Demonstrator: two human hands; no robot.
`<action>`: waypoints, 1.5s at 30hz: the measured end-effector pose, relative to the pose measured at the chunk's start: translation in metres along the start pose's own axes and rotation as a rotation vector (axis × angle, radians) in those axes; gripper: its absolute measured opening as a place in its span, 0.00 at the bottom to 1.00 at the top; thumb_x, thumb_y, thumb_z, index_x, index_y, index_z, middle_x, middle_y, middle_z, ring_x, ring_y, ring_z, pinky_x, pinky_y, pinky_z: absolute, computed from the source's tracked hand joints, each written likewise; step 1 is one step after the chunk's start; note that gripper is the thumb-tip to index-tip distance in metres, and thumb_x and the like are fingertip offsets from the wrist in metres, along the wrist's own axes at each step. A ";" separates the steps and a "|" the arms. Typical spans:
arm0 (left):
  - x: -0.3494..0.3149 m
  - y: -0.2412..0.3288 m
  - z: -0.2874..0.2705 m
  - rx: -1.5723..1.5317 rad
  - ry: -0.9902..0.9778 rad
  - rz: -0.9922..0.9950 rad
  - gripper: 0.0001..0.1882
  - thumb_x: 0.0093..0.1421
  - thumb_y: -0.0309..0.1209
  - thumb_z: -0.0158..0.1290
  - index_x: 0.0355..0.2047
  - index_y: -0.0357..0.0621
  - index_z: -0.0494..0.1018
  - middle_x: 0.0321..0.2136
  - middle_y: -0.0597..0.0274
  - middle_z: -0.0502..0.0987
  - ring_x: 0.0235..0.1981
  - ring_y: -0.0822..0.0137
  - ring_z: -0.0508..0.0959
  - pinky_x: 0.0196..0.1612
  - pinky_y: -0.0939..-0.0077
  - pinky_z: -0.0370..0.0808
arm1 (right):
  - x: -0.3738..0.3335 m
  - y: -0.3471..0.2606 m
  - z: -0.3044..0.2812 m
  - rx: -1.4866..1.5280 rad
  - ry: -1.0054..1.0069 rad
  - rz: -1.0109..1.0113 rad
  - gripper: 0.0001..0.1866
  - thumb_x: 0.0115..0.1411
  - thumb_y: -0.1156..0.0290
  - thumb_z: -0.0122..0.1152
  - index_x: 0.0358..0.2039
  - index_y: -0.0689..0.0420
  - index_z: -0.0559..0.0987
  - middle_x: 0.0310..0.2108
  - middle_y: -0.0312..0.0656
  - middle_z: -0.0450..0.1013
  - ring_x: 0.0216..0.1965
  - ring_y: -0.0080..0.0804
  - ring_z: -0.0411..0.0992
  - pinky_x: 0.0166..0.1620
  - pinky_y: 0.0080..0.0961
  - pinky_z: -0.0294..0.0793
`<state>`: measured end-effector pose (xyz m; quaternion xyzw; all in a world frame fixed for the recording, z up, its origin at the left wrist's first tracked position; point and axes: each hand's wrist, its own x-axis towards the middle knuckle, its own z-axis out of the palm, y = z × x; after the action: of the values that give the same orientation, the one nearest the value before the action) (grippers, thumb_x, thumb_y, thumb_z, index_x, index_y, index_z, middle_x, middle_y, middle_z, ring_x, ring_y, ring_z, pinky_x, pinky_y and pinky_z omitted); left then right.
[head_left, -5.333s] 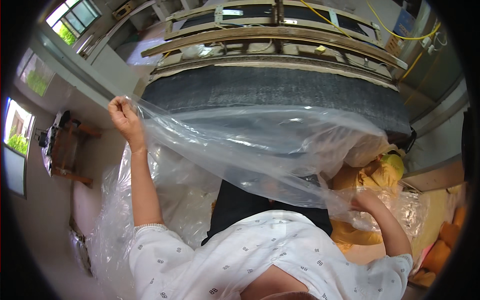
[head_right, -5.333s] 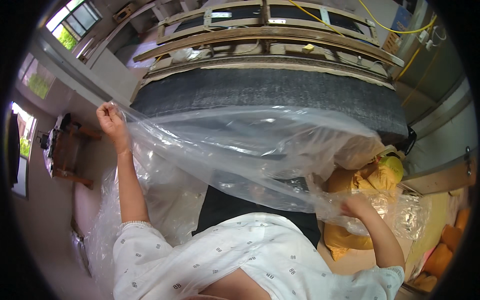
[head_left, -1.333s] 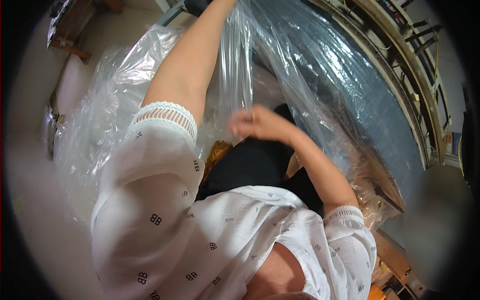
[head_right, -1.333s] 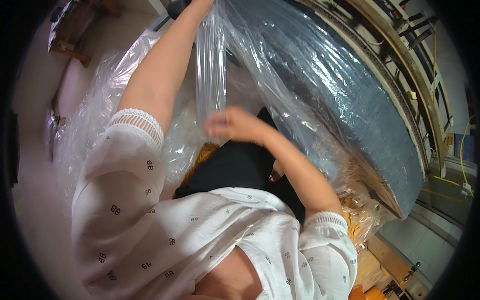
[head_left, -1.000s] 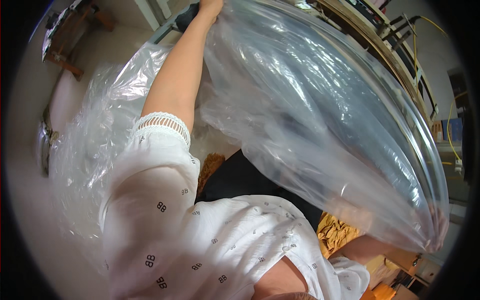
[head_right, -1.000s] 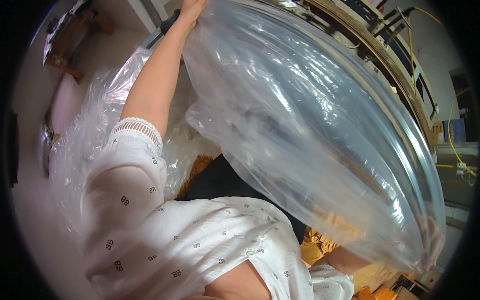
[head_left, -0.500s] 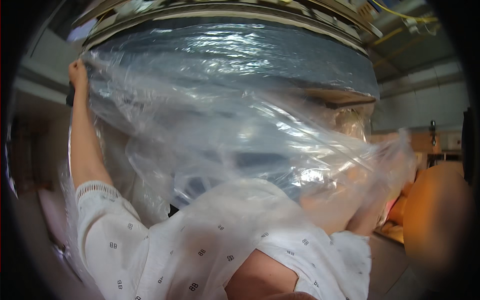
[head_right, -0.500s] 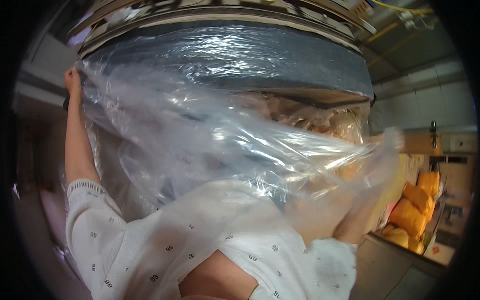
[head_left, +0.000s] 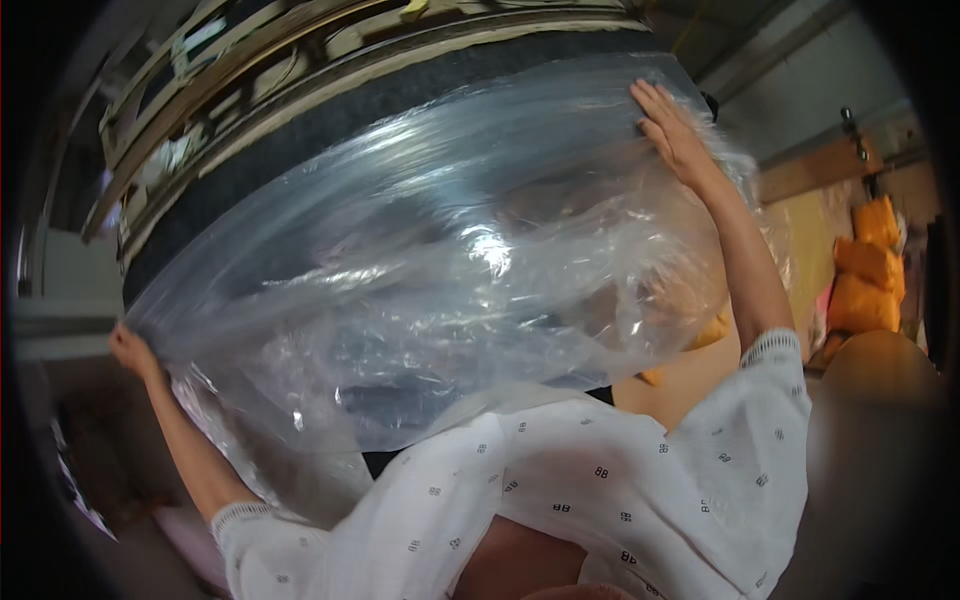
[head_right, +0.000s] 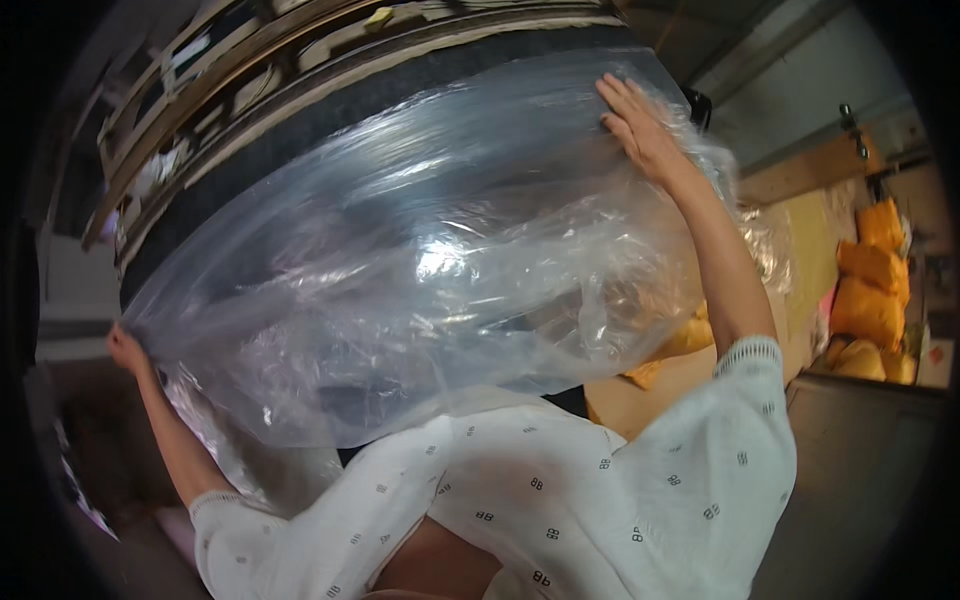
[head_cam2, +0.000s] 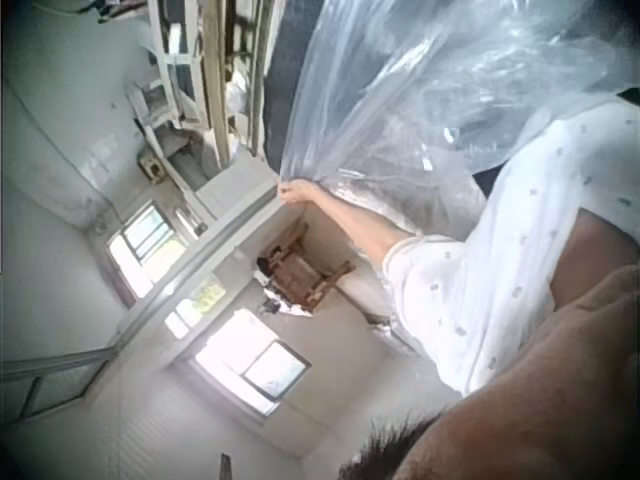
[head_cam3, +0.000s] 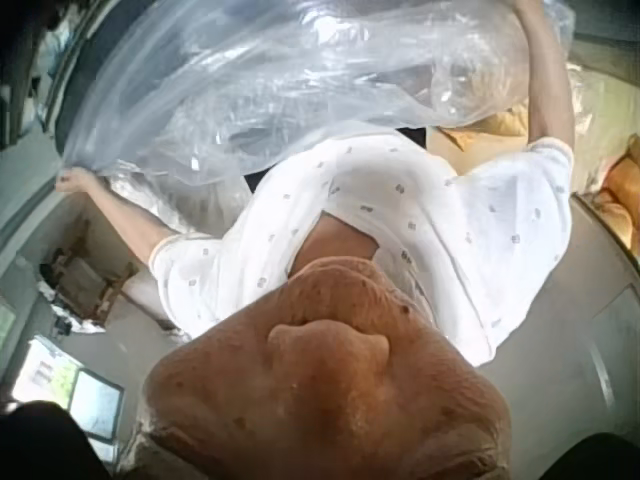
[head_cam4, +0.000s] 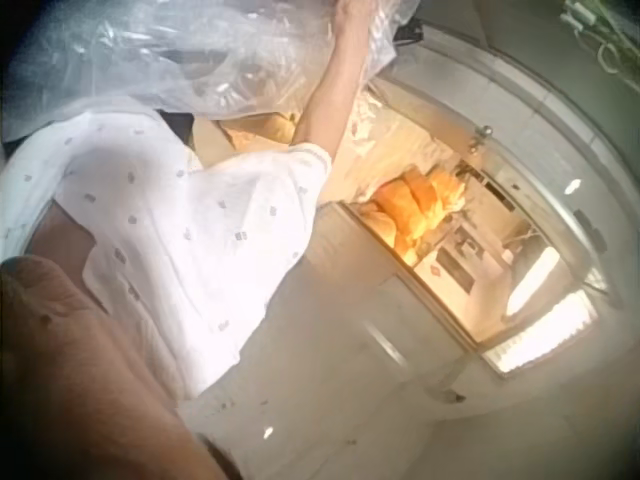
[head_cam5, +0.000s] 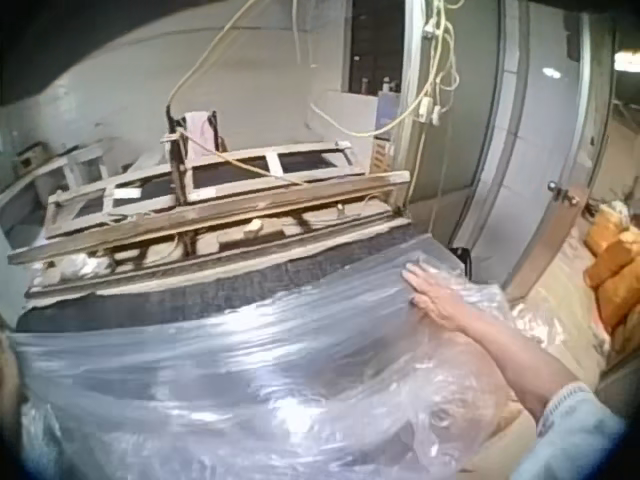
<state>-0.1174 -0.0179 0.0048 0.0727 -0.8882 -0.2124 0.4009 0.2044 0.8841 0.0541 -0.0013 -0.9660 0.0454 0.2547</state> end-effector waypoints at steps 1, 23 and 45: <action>0.000 -0.007 -0.006 0.072 -0.023 0.018 0.18 0.61 0.40 0.46 0.39 0.36 0.70 0.37 0.47 0.73 0.39 0.53 0.73 0.44 0.67 0.68 | 0.005 0.005 0.008 -0.001 0.007 0.030 0.18 0.60 0.63 0.49 0.50 0.52 0.72 0.52 0.39 0.67 0.54 0.39 0.63 0.54 0.31 0.62; 0.006 -0.037 -0.068 -0.346 -0.091 -0.117 0.20 0.60 0.39 0.51 0.44 0.34 0.69 0.40 0.58 0.73 0.40 0.67 0.72 0.46 0.78 0.67 | 0.089 0.033 0.043 0.260 0.002 0.440 0.14 0.51 0.58 0.59 0.26 0.57 0.75 0.19 0.38 0.70 0.23 0.29 0.68 0.30 0.23 0.65; 0.016 0.086 -0.035 -0.099 -0.239 -0.270 0.21 0.62 0.41 0.39 0.43 0.37 0.71 0.41 0.48 0.74 0.40 0.53 0.75 0.47 0.61 0.69 | 0.166 0.116 0.046 0.525 0.195 0.488 0.24 0.57 0.57 0.56 0.49 0.60 0.72 0.43 0.39 0.72 0.44 0.27 0.69 0.49 0.21 0.65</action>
<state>-0.0986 0.0428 0.0740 0.1456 -0.9002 -0.3147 0.2635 0.0344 1.0003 0.0853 -0.1703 -0.8639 0.3508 0.3188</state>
